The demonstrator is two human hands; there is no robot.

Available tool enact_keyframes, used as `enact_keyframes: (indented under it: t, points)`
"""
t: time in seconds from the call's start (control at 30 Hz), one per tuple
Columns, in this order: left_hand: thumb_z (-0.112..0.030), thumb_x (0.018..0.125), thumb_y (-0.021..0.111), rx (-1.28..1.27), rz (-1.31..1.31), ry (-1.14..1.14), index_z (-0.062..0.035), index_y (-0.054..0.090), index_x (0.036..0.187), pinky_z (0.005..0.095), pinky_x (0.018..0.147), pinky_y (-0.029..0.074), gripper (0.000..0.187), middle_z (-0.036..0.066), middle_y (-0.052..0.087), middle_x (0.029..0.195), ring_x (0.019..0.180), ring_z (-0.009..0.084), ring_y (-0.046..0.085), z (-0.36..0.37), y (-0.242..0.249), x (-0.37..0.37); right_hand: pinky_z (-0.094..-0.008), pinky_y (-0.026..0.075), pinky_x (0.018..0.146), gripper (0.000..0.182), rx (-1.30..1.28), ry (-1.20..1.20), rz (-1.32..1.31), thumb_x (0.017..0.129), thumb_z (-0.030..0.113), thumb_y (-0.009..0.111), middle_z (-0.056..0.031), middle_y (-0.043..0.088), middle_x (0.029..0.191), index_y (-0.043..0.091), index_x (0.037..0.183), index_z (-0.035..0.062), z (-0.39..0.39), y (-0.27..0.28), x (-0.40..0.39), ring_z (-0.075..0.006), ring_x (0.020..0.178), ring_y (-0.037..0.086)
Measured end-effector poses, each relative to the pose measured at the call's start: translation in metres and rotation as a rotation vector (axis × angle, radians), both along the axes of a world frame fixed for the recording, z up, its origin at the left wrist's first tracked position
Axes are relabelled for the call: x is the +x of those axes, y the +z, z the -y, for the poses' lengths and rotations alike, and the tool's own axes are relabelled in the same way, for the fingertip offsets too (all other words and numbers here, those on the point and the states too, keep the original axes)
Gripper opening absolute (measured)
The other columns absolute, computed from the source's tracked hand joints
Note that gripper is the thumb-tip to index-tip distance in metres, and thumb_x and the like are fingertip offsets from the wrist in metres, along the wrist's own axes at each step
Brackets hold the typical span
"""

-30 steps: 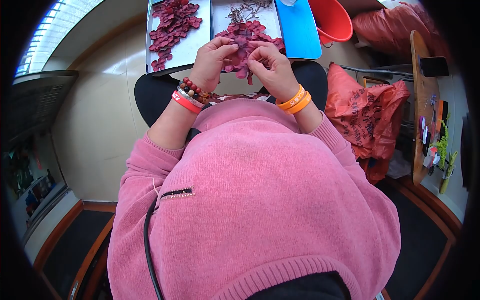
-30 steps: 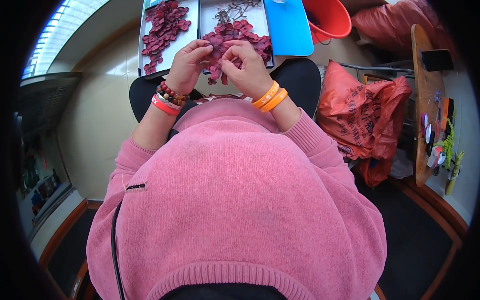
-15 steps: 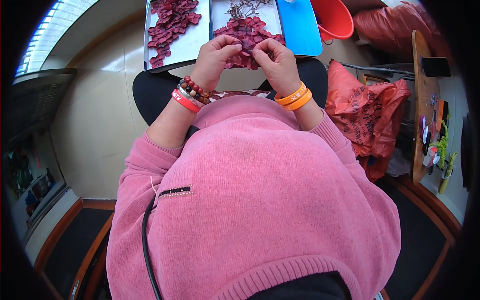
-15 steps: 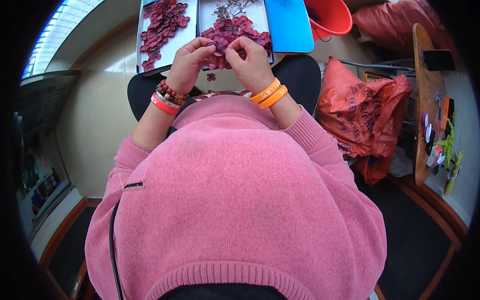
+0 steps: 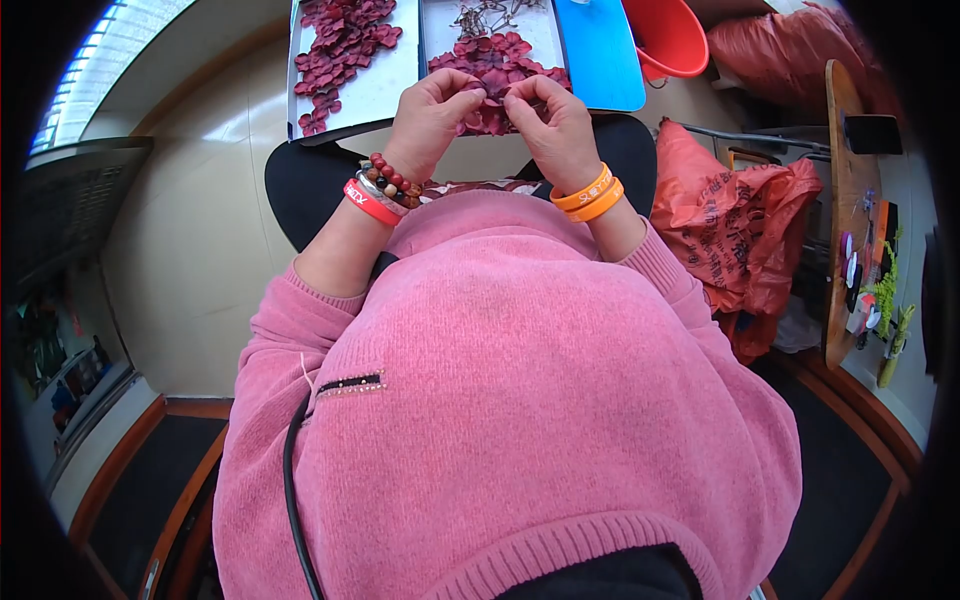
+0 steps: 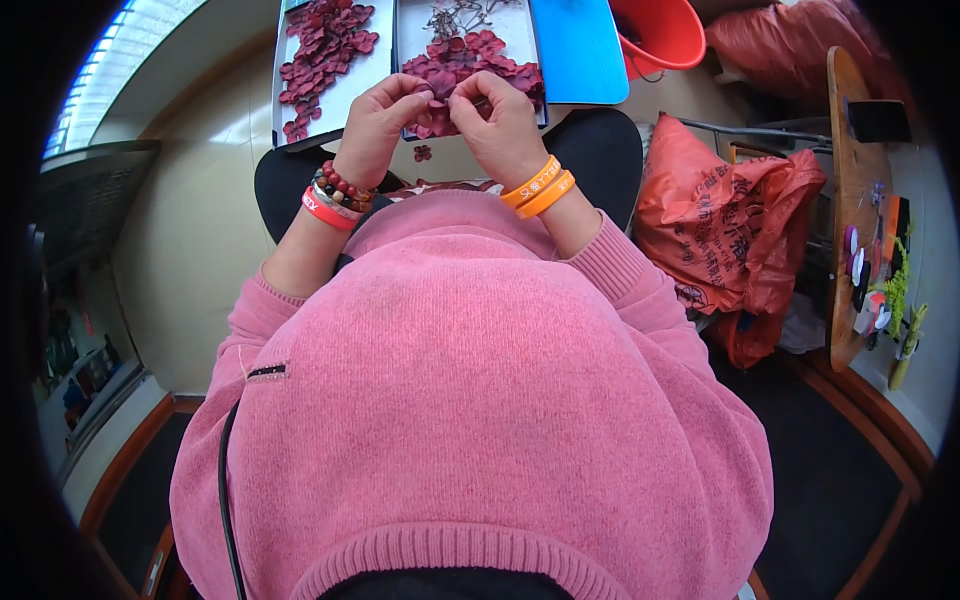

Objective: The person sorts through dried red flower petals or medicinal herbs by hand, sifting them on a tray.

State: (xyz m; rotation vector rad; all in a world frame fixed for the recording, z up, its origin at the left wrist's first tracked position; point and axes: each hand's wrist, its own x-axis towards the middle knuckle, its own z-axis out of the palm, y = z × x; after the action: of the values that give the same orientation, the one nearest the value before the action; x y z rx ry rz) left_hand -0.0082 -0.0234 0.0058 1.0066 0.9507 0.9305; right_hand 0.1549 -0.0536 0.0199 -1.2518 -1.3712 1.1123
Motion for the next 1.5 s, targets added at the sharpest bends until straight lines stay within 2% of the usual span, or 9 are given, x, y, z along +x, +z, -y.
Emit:
enact_keyframes:
  t: [0.23, 0.43, 0.63, 0.73, 0.83, 0.93, 1.07, 1.43, 1.5]
  points:
    - [-0.009, 0.086, 0.057, 0.019, 0.009, -0.016, -0.0017, 0.059, 0.093, 0.0208, 0.064, 0.045, 0.010, 0.001, 0.062, 0.080, 0.068, 0.0074, 0.056, 0.002, 0.004, 0.005, -0.0193, 0.043, 0.056, 0.008, 0.063, -0.056, 0.100, 0.086, 0.010, 0.058, 0.0017, 0.056, 0.071, 0.057, 0.084, 0.0020, 0.000, -0.002, -0.004, -0.0031, 0.063, 0.050]
    - [-0.008, 0.086, 0.058, 0.053, 0.030, -0.017, -0.0014, 0.060, 0.093, 0.0193, 0.063, 0.044, 0.010, 0.000, 0.062, 0.080, 0.067, 0.0060, 0.055, 0.005, 0.006, 0.007, -0.0333, 0.046, 0.058, 0.008, 0.414, -0.101, 0.376, 0.077, 0.002, 0.059, -0.0126, 0.054, 0.074, 0.051, 0.079, 0.0008, -0.003, -0.008, -0.003, -0.0266, 0.063, 0.056]
    - [-0.002, 0.084, 0.058, 0.299, -0.082, 0.079, 0.0001, 0.059, 0.088, 0.0210, 0.059, 0.046, 0.005, 0.002, 0.061, 0.078, 0.066, 0.0068, 0.055, 0.016, 0.007, 0.016, -0.0385, 0.045, 0.058, 0.008, 0.578, -0.125, 0.462, 0.076, -0.002, 0.057, -0.0153, 0.053, 0.074, 0.050, 0.080, 0.0007, -0.003, -0.010, -0.007, -0.0342, 0.066, 0.054]
    - [0.002, 0.080, 0.060, 0.548, -0.160, 0.174, 0.0010, 0.059, 0.086, 0.0240, 0.059, 0.047, 0.006, 0.006, 0.059, 0.077, 0.068, 0.0121, 0.057, 0.024, 0.006, 0.021, -0.0345, 0.046, 0.057, 0.009, 0.397, -0.167, 0.367, 0.080, 0.000, 0.058, -0.0124, 0.055, 0.073, 0.050, 0.085, -0.0008, 0.002, -0.009, -0.010, -0.0269, 0.063, 0.057]
    - [0.007, 0.078, 0.061, 0.885, -0.291, 0.237, 0.0015, 0.060, 0.091, 0.0241, 0.063, 0.048, 0.014, 0.008, 0.059, 0.083, 0.071, 0.0147, 0.059, 0.024, 0.003, 0.021, -0.0275, 0.048, 0.058, 0.009, 0.051, -0.173, -0.049, 0.084, 0.003, 0.058, -0.0070, 0.059, 0.075, 0.052, 0.090, -0.0016, 0.008, -0.002, -0.013, -0.0146, 0.065, 0.059]
    - [0.010, 0.075, 0.064, 1.079, -0.356, 0.258, 0.0012, 0.062, 0.096, 0.0255, 0.066, 0.049, 0.023, 0.011, 0.058, 0.087, 0.076, 0.0197, 0.059, 0.025, 0.007, 0.020, -0.0225, 0.049, 0.060, 0.008, -0.066, -0.083, -0.369, 0.088, 0.005, 0.055, -0.0031, 0.060, 0.080, 0.054, 0.092, -0.0016, 0.011, 0.005, -0.008, -0.0068, 0.069, 0.058]
    - [0.011, 0.074, 0.065, 1.195, -0.382, 0.265, 0.0012, 0.062, 0.097, 0.0271, 0.066, 0.048, 0.026, 0.011, 0.057, 0.091, 0.081, 0.0217, 0.058, 0.025, 0.009, 0.019, -0.0211, 0.050, 0.065, 0.008, -0.125, 0.013, -0.543, 0.090, 0.002, 0.051, -0.0016, 0.060, 0.083, 0.055, 0.096, -0.0004, 0.014, 0.015, -0.004, -0.0072, 0.073, 0.059]
    - [0.007, 0.073, 0.065, 1.199, -0.351, 0.254, 0.0010, 0.062, 0.088, 0.0311, 0.067, 0.048, 0.016, 0.011, 0.057, 0.082, 0.076, 0.0237, 0.059, 0.026, 0.020, 0.021, -0.0204, 0.050, 0.063, 0.006, -0.001, -0.084, -0.307, 0.088, 0.002, 0.054, -0.0023, 0.060, 0.080, 0.054, 0.093, -0.0003, 0.023, 0.017, -0.008, -0.0067, 0.069, 0.058]
    - [0.007, 0.077, 0.062, 0.902, -0.206, 0.136, 0.0016, 0.062, 0.091, 0.0254, 0.068, 0.048, 0.015, 0.009, 0.059, 0.087, 0.079, 0.0176, 0.059, 0.030, 0.027, 0.017, -0.0203, 0.049, 0.062, 0.005, -0.008, -0.082, -0.276, 0.088, 0.003, 0.054, -0.0022, 0.060, 0.079, 0.054, 0.092, -0.0002, 0.022, 0.015, -0.008, -0.0065, 0.068, 0.058]
